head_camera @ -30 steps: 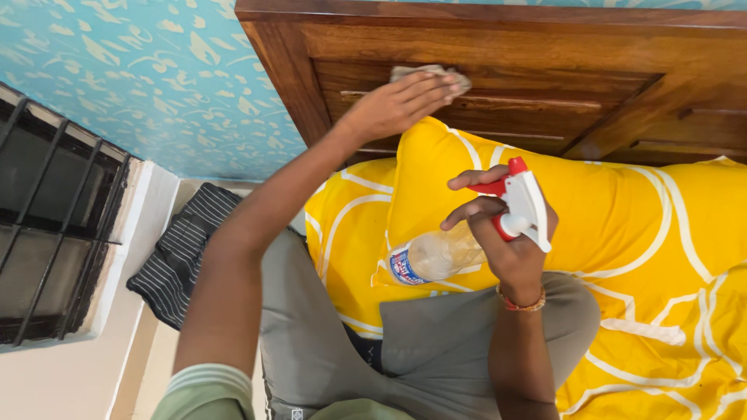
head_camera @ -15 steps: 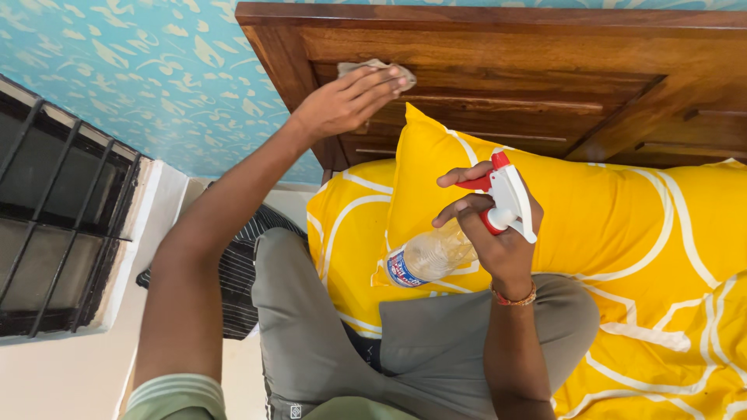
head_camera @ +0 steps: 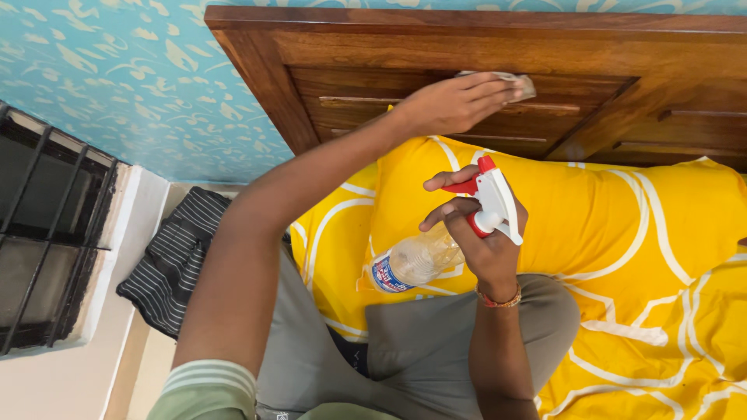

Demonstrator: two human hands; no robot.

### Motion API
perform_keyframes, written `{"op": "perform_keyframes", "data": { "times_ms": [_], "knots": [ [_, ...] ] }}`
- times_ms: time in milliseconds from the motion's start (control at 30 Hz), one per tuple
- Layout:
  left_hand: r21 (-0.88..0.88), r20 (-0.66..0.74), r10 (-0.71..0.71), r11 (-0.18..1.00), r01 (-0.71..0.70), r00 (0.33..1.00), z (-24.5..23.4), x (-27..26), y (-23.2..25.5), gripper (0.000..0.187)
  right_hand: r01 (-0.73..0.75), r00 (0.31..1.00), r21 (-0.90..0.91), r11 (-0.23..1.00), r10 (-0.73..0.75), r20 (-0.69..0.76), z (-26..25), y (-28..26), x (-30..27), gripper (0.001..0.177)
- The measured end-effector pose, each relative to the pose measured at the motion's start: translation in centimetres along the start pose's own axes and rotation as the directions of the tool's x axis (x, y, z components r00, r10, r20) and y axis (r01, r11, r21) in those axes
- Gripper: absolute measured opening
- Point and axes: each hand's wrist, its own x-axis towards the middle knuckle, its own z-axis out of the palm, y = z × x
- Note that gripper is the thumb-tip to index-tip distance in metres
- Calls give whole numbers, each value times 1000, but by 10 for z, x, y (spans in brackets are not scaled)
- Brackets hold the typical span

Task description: The person sits on a bed and wipes a wooden headboard with a cloth while holding a spray bottle. They repeatedly spray the surface and wipe it down in a continuous motion.

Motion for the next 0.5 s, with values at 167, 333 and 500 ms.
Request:
{"op": "perform_keyframes", "data": {
  "times_ms": [167,333,500],
  "knots": [
    [-13,-33,-13,1000,13,999,13,17,8,45,11,1000,9,1000,-11,14,-7,-4,-1,44],
    [-28,8,-15,999,15,1000,-14,-23,-4,47,35,993,21,999,-32,-115,-14,-27,-8,56],
    [70,180,-18,998,5,983,-59,-74,-17,46,-135,975,-261,956,80,-210,-33,-65,-18,34]
  ]
}}
